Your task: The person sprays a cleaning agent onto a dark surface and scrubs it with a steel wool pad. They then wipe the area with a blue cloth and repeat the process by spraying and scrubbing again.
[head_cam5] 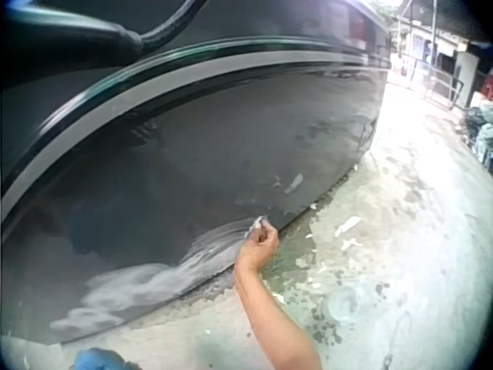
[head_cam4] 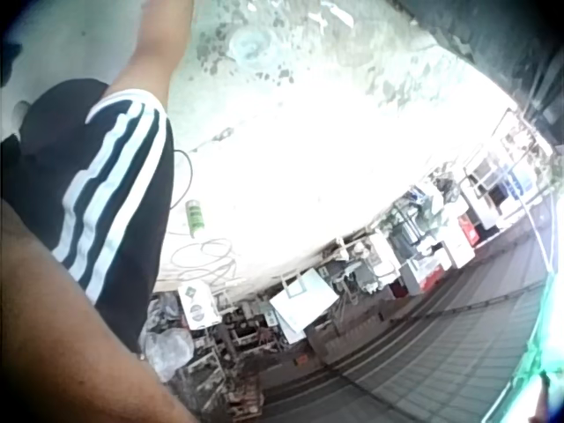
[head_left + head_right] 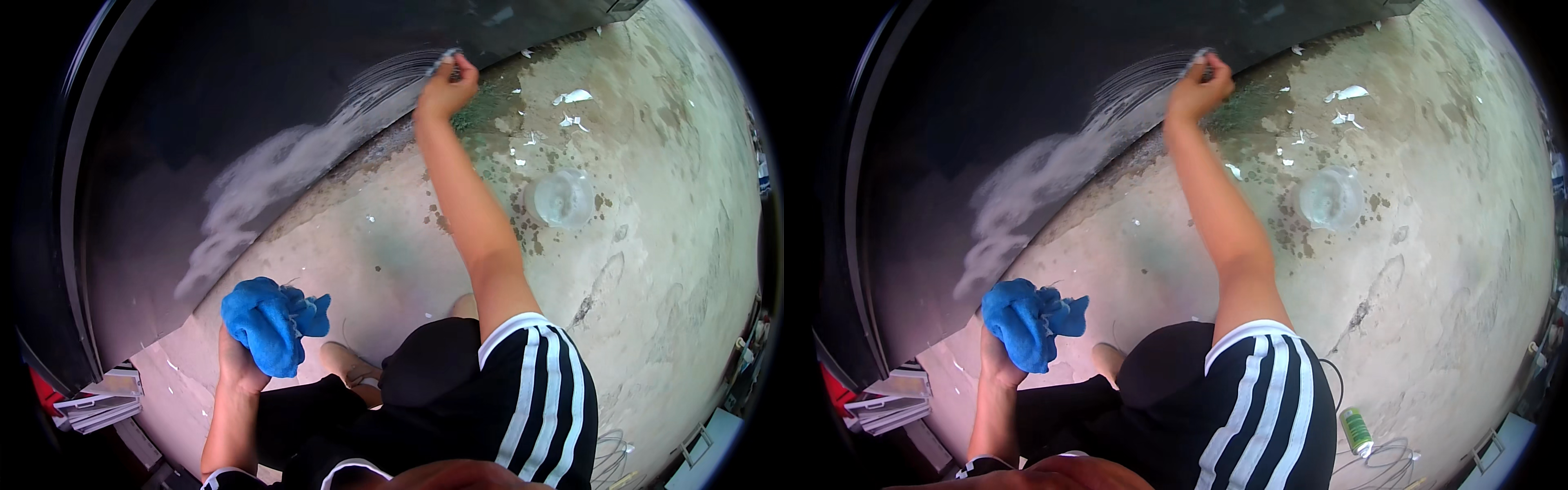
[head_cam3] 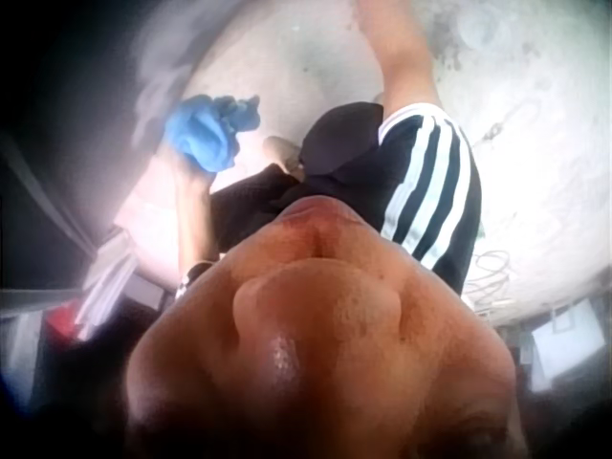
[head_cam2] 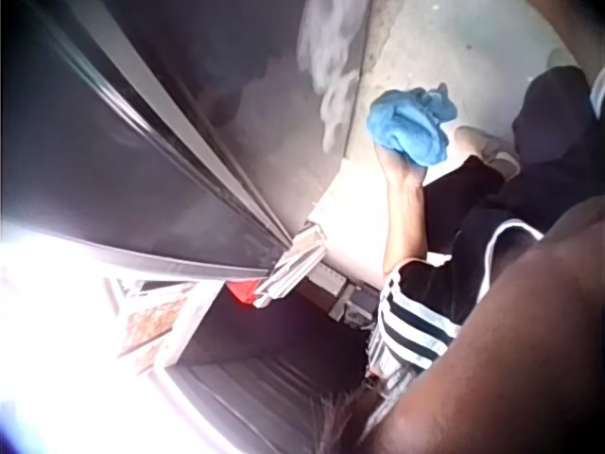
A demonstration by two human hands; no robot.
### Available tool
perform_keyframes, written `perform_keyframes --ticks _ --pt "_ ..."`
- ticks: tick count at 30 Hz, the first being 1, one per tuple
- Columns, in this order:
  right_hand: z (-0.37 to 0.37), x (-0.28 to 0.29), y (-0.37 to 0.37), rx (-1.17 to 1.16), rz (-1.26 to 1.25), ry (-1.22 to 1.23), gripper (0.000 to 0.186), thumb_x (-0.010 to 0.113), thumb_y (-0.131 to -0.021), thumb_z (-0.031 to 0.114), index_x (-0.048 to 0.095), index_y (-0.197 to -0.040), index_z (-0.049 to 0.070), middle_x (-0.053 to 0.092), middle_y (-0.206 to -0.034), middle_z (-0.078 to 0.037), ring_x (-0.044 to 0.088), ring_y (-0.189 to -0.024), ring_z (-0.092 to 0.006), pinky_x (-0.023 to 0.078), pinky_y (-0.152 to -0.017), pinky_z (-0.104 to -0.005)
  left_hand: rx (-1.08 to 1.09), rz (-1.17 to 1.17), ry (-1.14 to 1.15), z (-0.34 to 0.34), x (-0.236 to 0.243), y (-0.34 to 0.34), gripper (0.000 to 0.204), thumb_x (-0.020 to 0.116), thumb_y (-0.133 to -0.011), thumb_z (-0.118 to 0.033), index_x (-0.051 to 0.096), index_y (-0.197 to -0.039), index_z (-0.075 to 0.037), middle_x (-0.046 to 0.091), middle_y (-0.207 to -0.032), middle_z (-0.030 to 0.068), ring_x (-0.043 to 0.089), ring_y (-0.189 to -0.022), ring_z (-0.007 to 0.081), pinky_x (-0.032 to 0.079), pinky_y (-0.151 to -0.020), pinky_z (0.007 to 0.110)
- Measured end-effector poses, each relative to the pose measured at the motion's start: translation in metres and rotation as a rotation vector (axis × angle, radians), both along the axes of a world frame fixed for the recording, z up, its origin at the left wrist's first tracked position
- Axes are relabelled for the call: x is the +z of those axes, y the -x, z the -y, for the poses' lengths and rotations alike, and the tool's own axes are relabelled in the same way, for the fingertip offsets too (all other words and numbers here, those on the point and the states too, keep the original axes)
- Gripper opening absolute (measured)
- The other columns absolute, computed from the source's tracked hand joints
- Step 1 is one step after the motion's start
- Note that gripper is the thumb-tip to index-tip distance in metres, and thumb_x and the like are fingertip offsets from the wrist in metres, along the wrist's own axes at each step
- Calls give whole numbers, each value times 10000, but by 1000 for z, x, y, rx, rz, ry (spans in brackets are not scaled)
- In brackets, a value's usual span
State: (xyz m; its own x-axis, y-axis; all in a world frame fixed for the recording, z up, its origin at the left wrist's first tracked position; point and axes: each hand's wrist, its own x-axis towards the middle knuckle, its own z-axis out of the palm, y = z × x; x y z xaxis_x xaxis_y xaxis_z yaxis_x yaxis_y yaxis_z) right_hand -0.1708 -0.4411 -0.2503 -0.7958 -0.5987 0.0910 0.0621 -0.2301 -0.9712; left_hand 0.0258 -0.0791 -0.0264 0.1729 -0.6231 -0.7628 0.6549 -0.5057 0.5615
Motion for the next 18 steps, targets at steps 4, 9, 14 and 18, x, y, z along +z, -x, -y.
perform_keyframes --ticks 4,9,14,18 --pt "-69 40 -52 393 -194 338 93 655 -932 94 614 -1004 51 512 -1090 -108 524 -970 -227 463 -849 -333 1 1 -28 -11 -3 -12 469 410 -1014 -353 557 -1264 15 629 -1221 211 615 -1114 343 496 -977 464" --pt "12 -13 16 76 212 69 88 663 -907 68 603 -967 46 530 -1086 -117 530 -982 -238 448 -889 -364 40 54 15 -2 1 3 479 412 -1011 -366 556 -1266 13 630 -1222 209 617 -1108 340 500 -968 463" --pt "-64 44 -43 342 -203 201 120 652 -906 36 589 -1008 43 530 -1075 -108 537 -954 -236 450 -889 -360 1 -29 15 -13 3 -9 474 417 -1010 -360 551 -1273 10 619 -1240 211 606 -1135 338 492 -987 456" --pt "-37 34 -21 315 -160 346 170 676 -908 40 593 -1056 20 530 -1147 -105 538 -949 -197 468 -841 -318 53 15 -14 -8 2 -5 471 421 -1009 -360 550 -1275 7 617 -1247 210 614 -1107 331 516 -941 442"
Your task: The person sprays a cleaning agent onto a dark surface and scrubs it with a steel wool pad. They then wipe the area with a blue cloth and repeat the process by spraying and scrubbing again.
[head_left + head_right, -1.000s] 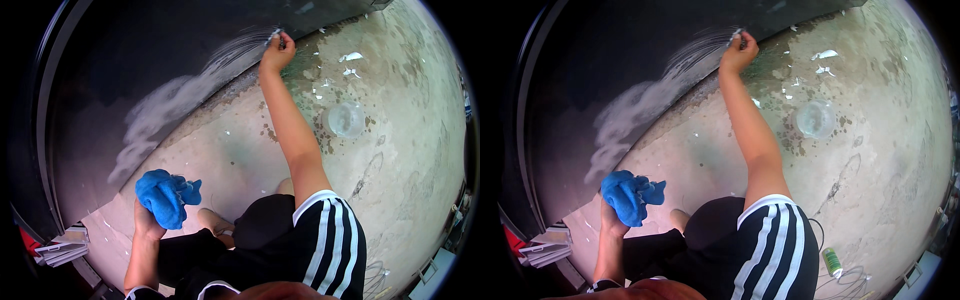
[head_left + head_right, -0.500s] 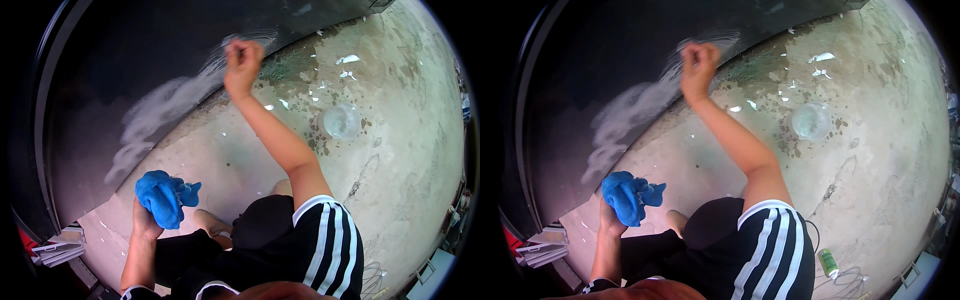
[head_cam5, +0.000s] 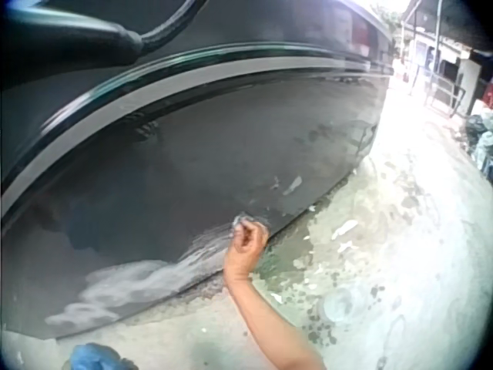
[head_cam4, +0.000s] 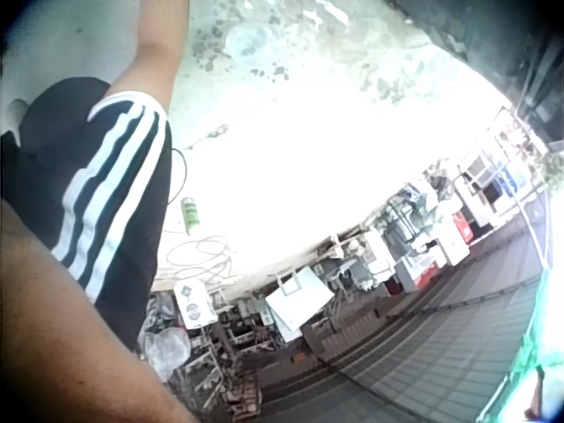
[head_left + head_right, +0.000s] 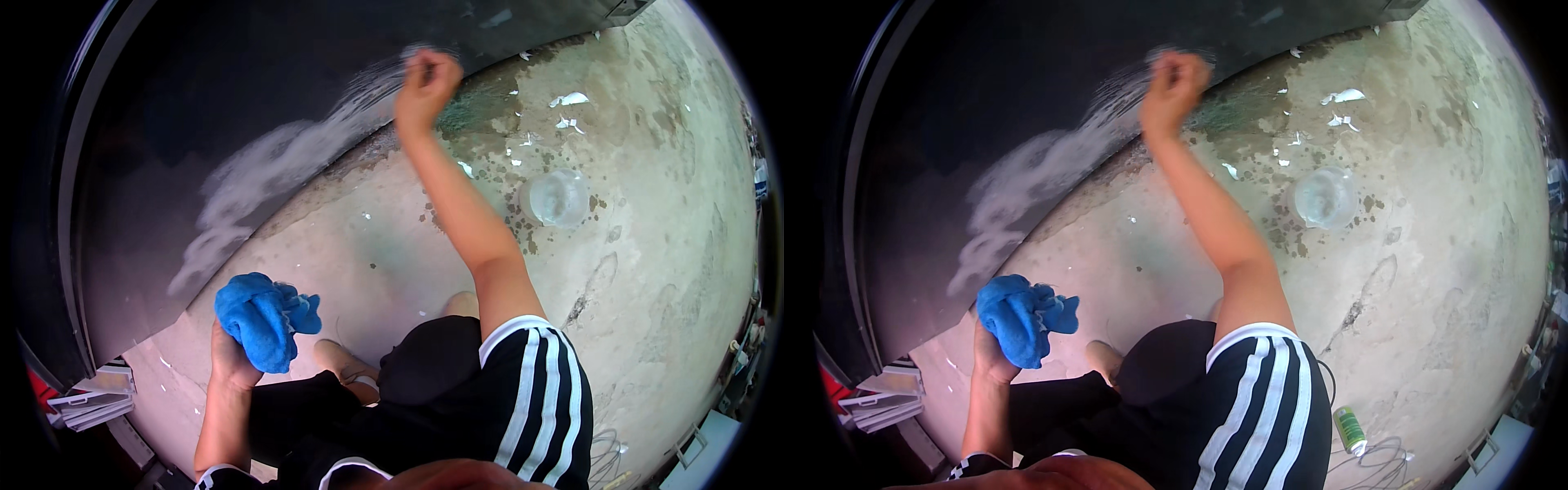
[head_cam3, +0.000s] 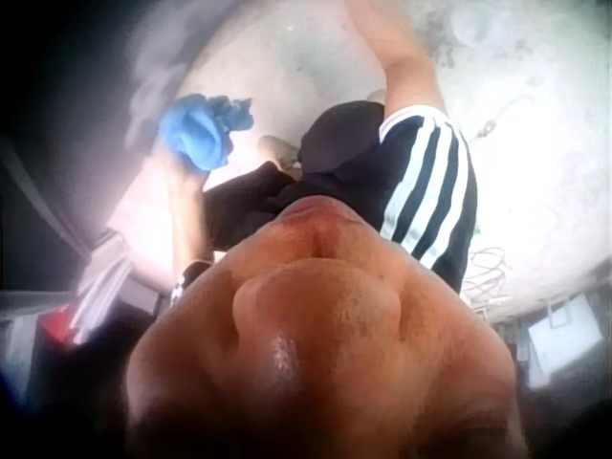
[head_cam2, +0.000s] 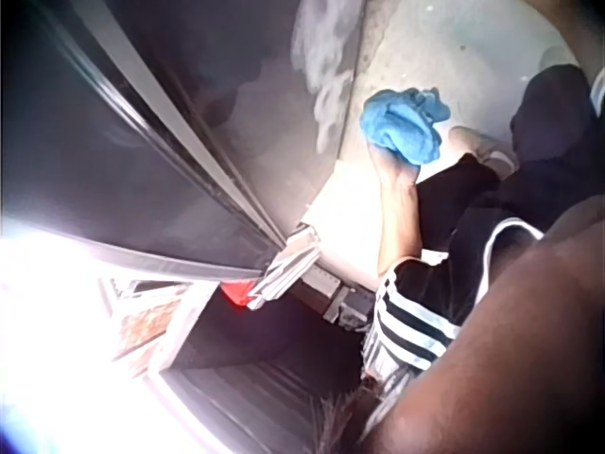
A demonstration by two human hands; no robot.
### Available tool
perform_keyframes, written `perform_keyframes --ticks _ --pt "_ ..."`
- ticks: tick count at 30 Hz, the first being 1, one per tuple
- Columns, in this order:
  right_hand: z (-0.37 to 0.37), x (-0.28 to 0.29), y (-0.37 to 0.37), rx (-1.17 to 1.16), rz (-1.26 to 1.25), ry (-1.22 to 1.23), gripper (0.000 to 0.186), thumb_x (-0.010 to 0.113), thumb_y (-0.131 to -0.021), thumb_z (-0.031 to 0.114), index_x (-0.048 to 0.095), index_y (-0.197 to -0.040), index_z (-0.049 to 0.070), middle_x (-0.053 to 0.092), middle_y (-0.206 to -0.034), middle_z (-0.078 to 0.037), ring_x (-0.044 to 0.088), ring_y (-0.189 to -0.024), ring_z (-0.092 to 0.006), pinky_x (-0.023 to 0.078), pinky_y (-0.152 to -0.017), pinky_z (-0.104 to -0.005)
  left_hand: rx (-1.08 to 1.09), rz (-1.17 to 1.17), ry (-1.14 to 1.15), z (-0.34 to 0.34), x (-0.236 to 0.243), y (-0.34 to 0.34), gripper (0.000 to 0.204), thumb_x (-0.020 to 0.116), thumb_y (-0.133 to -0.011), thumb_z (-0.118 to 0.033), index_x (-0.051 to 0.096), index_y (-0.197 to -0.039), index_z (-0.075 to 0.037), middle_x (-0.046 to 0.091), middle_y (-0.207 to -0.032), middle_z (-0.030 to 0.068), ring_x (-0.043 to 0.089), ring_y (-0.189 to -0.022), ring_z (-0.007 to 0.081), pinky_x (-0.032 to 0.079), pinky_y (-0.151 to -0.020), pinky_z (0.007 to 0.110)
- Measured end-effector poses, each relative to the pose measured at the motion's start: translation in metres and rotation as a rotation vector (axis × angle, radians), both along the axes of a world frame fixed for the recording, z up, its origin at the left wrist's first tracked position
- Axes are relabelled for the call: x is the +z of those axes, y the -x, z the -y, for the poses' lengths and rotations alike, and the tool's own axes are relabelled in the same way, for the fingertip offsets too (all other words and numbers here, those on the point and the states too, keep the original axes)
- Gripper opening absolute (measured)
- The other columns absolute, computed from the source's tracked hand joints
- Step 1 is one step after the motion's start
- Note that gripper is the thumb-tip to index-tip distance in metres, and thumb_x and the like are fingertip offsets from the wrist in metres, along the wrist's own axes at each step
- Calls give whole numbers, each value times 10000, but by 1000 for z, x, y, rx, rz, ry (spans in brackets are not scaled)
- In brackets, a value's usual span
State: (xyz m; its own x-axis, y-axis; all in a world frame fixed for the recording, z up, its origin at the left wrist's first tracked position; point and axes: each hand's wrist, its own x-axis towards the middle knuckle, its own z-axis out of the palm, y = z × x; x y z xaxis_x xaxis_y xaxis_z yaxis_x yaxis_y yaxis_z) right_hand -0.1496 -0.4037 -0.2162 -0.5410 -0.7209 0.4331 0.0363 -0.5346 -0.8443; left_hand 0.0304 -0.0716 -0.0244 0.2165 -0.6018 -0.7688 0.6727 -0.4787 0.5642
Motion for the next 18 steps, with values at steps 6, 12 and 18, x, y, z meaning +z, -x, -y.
perform_keyframes --ticks 6,12,18 --pt "39 -21 27 -362 52 -381 103 651 -916 64 593 -1000 48 543 -1064 -125 528 -979 -269 438 -889 -366 -73 -81 56 3 4 1 463 419 -1015 -347 551 -1279 10 622 -1239 210 609 -1122 335 505 -966 444" --pt "-6 -7 -2 -32 -66 -51 85 651 -900 52 587 -955 55 530 -1091 -125 525 -992 -258 459 -854 -372 -19 7 22 4 2 4 451 425 -1014 -343 558 -1267 6 626 -1232 207 607 -1130 334 507 -970 440" --pt "42 -47 37 -333 78 -622 134 639 -894 20 603 -1019 53 535 -1140 -149 532 -1034 -286 451 -891 -382 -43 11 43 9 4 12 445 420 -1016 -325 558 -1262 19 616 -1236 220 601 -1139 344 491 -999 458"
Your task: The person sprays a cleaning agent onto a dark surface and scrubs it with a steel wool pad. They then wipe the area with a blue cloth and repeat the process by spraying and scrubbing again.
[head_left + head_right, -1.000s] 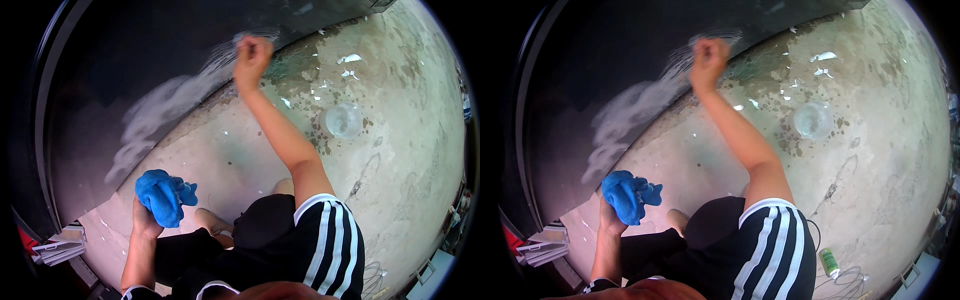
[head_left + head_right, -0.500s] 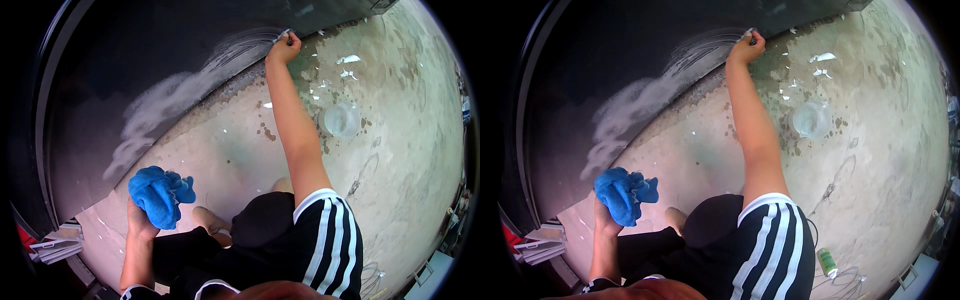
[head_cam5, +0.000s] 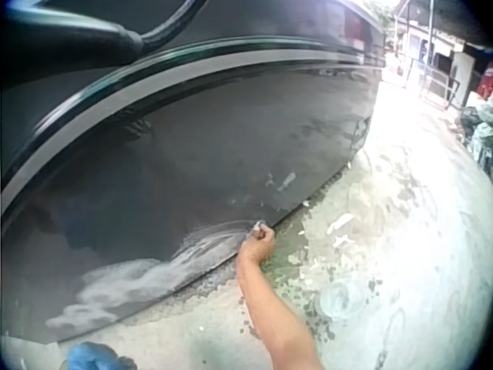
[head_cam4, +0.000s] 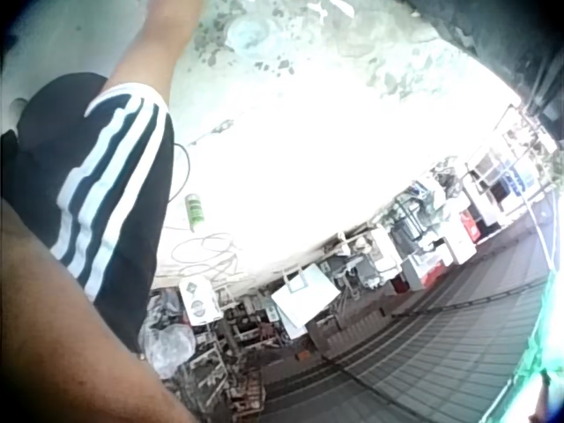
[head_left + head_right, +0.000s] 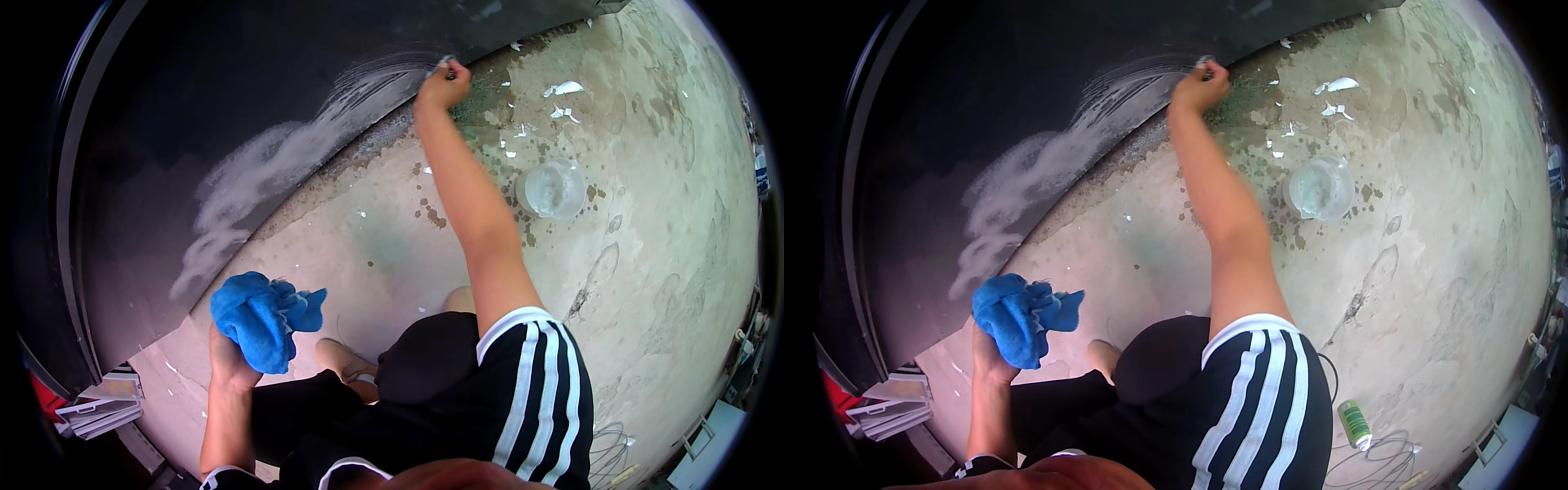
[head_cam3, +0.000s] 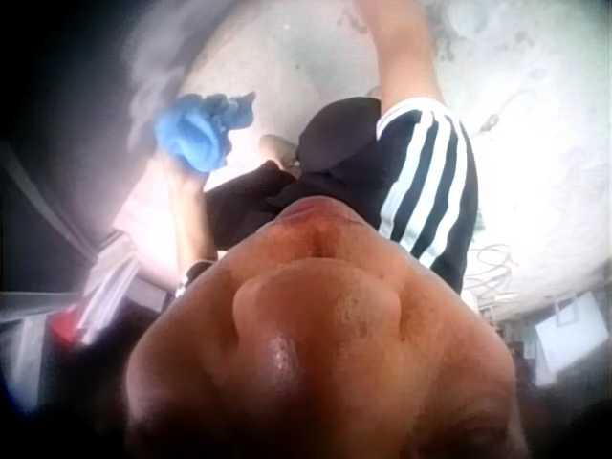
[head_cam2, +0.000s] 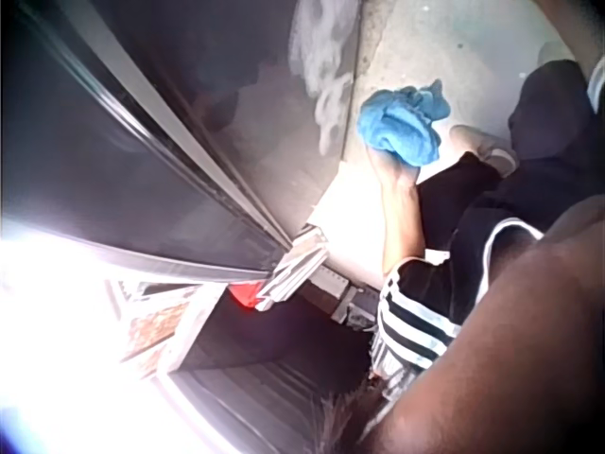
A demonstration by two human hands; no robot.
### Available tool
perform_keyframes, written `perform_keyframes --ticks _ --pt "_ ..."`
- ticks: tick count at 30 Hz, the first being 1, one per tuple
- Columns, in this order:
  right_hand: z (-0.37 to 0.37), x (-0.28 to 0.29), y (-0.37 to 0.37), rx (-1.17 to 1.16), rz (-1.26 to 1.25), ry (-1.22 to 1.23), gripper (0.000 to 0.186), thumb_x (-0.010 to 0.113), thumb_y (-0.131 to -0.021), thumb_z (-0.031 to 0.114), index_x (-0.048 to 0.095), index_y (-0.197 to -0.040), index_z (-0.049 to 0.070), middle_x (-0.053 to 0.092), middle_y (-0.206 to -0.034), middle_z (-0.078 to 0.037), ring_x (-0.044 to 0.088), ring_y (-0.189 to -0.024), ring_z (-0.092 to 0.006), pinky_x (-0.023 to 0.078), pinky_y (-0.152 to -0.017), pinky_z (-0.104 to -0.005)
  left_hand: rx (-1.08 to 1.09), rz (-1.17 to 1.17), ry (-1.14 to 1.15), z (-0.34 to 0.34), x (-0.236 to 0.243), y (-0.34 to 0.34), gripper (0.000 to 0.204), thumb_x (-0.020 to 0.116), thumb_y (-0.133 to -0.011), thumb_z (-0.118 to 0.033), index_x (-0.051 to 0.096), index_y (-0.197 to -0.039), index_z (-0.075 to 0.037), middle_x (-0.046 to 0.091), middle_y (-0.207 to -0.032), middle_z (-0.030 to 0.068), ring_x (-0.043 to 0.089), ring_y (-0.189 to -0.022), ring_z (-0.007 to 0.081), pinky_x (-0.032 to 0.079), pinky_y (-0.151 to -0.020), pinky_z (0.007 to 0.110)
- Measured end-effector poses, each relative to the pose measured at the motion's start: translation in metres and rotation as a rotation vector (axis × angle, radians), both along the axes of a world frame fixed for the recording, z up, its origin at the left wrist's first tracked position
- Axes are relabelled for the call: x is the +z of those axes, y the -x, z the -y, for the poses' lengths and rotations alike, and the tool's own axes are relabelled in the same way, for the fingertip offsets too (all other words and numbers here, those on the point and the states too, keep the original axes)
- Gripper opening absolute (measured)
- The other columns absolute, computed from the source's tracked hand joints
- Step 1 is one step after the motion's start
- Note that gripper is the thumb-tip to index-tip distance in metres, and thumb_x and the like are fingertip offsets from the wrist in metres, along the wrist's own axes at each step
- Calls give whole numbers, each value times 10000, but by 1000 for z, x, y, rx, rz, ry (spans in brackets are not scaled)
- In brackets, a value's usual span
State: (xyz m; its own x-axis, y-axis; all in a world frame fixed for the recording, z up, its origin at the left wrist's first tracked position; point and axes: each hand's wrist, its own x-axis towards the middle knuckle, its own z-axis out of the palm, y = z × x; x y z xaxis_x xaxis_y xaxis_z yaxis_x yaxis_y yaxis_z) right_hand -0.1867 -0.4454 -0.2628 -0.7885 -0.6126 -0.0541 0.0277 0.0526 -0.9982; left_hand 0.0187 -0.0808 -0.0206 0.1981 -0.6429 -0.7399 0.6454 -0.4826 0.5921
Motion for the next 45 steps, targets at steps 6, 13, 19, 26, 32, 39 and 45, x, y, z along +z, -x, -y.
perform_keyframes --ticks 6,13,19,26,32,39,45 --pt "-33 -6 -23 316 -144 357 123 650 -878 6 618 -987 53 557 -1072 -134 540 -1036 -270 456 -894 -394 7 -4 17 -5 -3 -8 448 415 -1016 -320 552 -1266 25 605 -1255 227 591 -1157 362 475 -1021 462" --pt "36 -56 9 12 93 196 150 671 -849 -26 652 -971 59 572 -1050 -111 587 -964 -262 478 -864 -356 12 -3 -7 -4 -7 -9 447 419 -1013 -316 554 -1261 31 608 -1247 230 591 -1159 359 470 -1033 470" --pt "67 -75 71 -11 114 284 178 769 -830 34 683 -986 39 631 -976 -51 571 -836 -143 471 -774 -268 -13 13 -12 3 -8 -2 439 420 -1011 -313 560 -1256 22 617 -1237 227 606 -1138 354 486 -1010 466" --pt "5 -20 17 201 -100 221 117 747 -799 -16 707 -898 34 673 -947 -48 616 -859 -176 500 -794 -331 31 25 -36 -1 -11 -9 454 406 -1012 -320 550 -1270 24 619 -1235 231 603 -1143 357 485 -1010 467" --pt "61 -71 68 28 175 214 112 765 -777 15 719 -875 41 669 -930 -84 623 -868 -214 496 -787 -330 -31 25 -24 6 -17 -10 466 397 -1014 -331 551 -1269 27 623 -1228 230 606 -1140 355 491 -1001 457" --pt "58 -66 65 59 124 301 126 762 -784 22 698 -891 34 632 -909 -84 601 -831 -210 493 -792 -337 -28 16 -71 11 -22 -8 469 386 -1019 -329 551 -1266 33 622 -1236 232 604 -1147 358 482 -1015 461" --pt "5 -58 17 180 -159 267 82 682 -794 -19 658 -845 40 633 -906 -114 595 -915 -267 472 -841 -360 -3 9 -52 13 -23 -4 461 403 -1014 -326 554 -1268 28 623 -1237 226 602 -1149 354 476 -1024 458"
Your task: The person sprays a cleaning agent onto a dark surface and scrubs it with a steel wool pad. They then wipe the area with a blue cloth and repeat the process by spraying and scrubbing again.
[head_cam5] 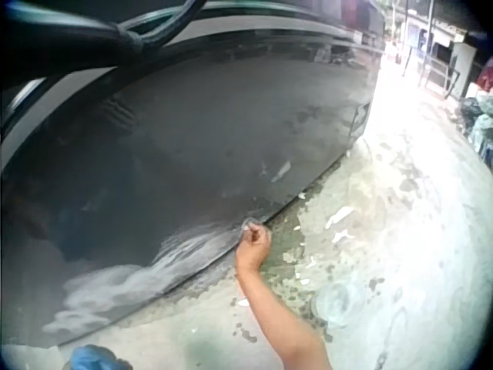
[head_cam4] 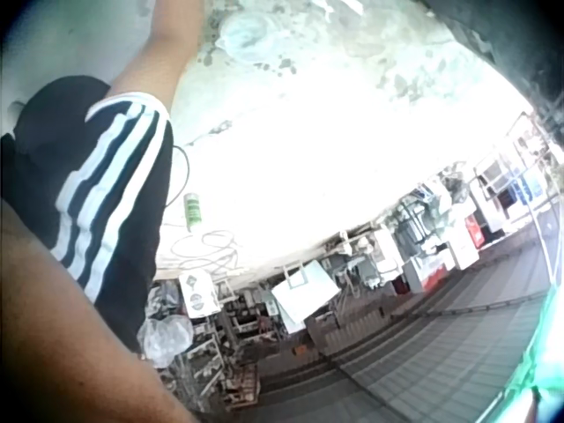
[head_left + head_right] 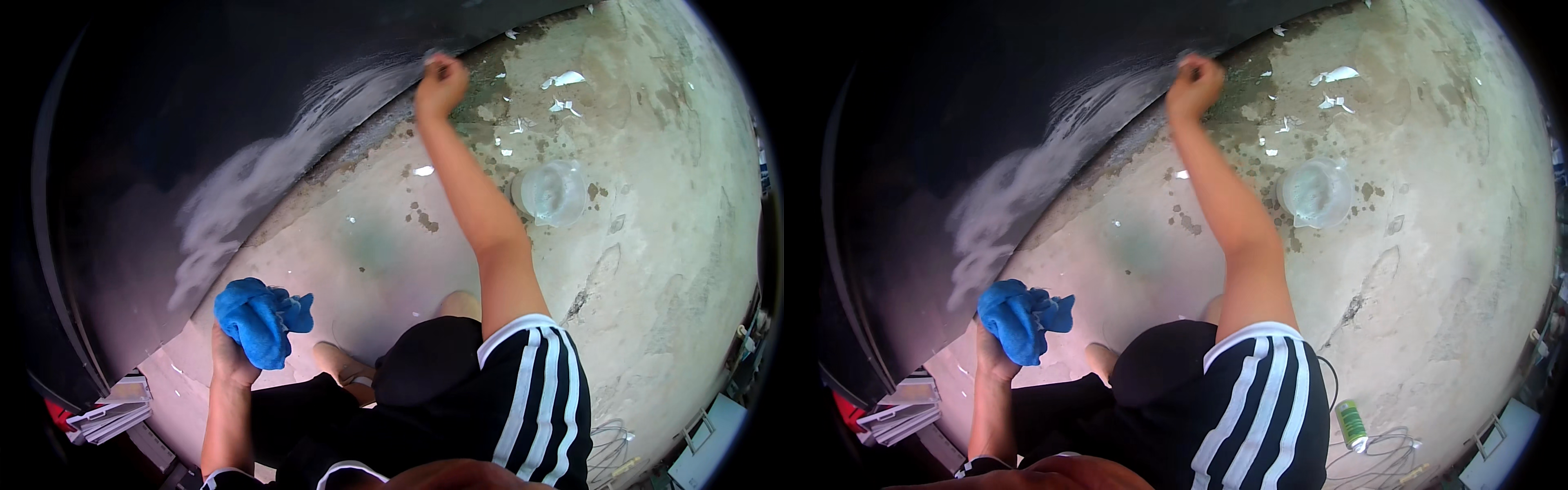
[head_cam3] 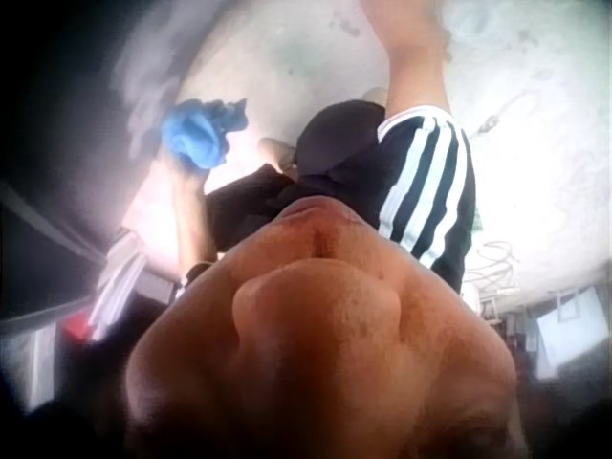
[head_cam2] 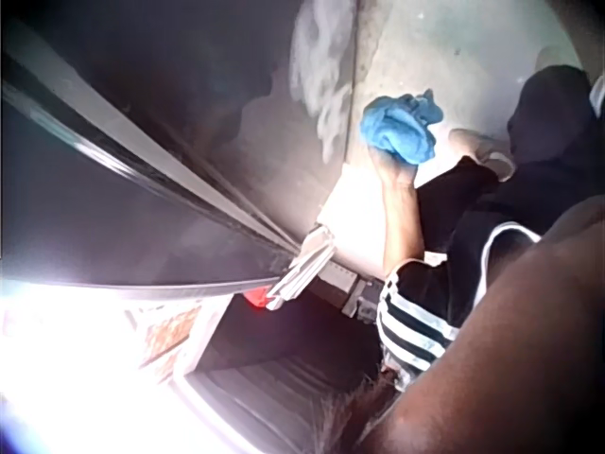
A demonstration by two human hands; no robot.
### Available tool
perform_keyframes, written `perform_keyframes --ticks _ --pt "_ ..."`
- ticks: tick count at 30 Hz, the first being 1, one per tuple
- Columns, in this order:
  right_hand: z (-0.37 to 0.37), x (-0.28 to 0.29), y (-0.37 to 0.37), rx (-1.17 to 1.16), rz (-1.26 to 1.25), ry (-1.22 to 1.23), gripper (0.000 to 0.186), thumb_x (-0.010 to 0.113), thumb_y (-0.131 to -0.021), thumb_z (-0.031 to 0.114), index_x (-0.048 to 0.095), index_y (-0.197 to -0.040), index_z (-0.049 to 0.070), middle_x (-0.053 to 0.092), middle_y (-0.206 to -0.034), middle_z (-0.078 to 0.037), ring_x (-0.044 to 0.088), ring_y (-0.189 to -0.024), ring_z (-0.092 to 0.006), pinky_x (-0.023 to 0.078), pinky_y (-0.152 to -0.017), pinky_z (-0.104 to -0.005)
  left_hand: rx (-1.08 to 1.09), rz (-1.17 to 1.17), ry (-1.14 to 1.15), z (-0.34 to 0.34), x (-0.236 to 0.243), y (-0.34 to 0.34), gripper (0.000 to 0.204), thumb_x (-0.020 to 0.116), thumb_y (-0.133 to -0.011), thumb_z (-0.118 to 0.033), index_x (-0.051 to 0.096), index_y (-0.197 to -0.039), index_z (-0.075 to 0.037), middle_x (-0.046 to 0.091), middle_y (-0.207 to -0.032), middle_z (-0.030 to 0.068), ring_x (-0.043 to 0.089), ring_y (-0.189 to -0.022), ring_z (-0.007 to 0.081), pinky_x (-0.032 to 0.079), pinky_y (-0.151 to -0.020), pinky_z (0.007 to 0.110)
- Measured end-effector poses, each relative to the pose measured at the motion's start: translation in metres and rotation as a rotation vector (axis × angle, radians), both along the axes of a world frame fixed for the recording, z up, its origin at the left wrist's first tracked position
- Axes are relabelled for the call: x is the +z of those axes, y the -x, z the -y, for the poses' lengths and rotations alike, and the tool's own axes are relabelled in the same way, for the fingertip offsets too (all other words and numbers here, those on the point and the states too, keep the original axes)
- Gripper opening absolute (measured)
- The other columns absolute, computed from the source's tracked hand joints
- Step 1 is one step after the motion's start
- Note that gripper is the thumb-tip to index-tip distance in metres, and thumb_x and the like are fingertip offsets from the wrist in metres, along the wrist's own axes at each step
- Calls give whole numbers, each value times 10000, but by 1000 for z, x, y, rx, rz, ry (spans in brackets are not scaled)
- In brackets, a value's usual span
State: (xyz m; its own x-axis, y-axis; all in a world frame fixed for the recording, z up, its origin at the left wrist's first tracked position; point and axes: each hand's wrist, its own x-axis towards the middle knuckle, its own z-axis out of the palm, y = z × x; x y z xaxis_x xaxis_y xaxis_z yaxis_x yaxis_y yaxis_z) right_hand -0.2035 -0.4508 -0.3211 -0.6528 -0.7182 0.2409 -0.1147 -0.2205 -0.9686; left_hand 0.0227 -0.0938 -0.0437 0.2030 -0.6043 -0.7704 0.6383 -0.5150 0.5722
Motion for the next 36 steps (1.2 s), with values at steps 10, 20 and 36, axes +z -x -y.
perform_keyframes --ticks 10,20,36 --pt "16 14 17 -140 -29 -27 110 664 -804 -33 659 -870 55 603 -953 -109 589 -900 -269 480 -811 -371 -8 -2 -7 7 2 9 440 432 -1006 -318 561 -1256 20 627 -1227 218 603 -1147 341 483 -1009 447" --pt "43 3 43 -215 3 -78 113 659 -788 -44 615 -809 58 601 -940 -102 586 -908 -285 479 -813 -400 -32 15 -26 12 5 13 417 441 -1006 -300 559 -1249 18 621 -1223 215 603 -1138 332 484 -1003 447" --pt "1 -43 -5 -4 -58 -56 126 674 -763 -41 630 -832 54 623 -932 -130 598 -924 -314 469 -862 -399 54 2 -49 11 6 15 405 447 -1007 -293 561 -1248 12 627 -1215 202 612 -1123 325 492 -987 437"
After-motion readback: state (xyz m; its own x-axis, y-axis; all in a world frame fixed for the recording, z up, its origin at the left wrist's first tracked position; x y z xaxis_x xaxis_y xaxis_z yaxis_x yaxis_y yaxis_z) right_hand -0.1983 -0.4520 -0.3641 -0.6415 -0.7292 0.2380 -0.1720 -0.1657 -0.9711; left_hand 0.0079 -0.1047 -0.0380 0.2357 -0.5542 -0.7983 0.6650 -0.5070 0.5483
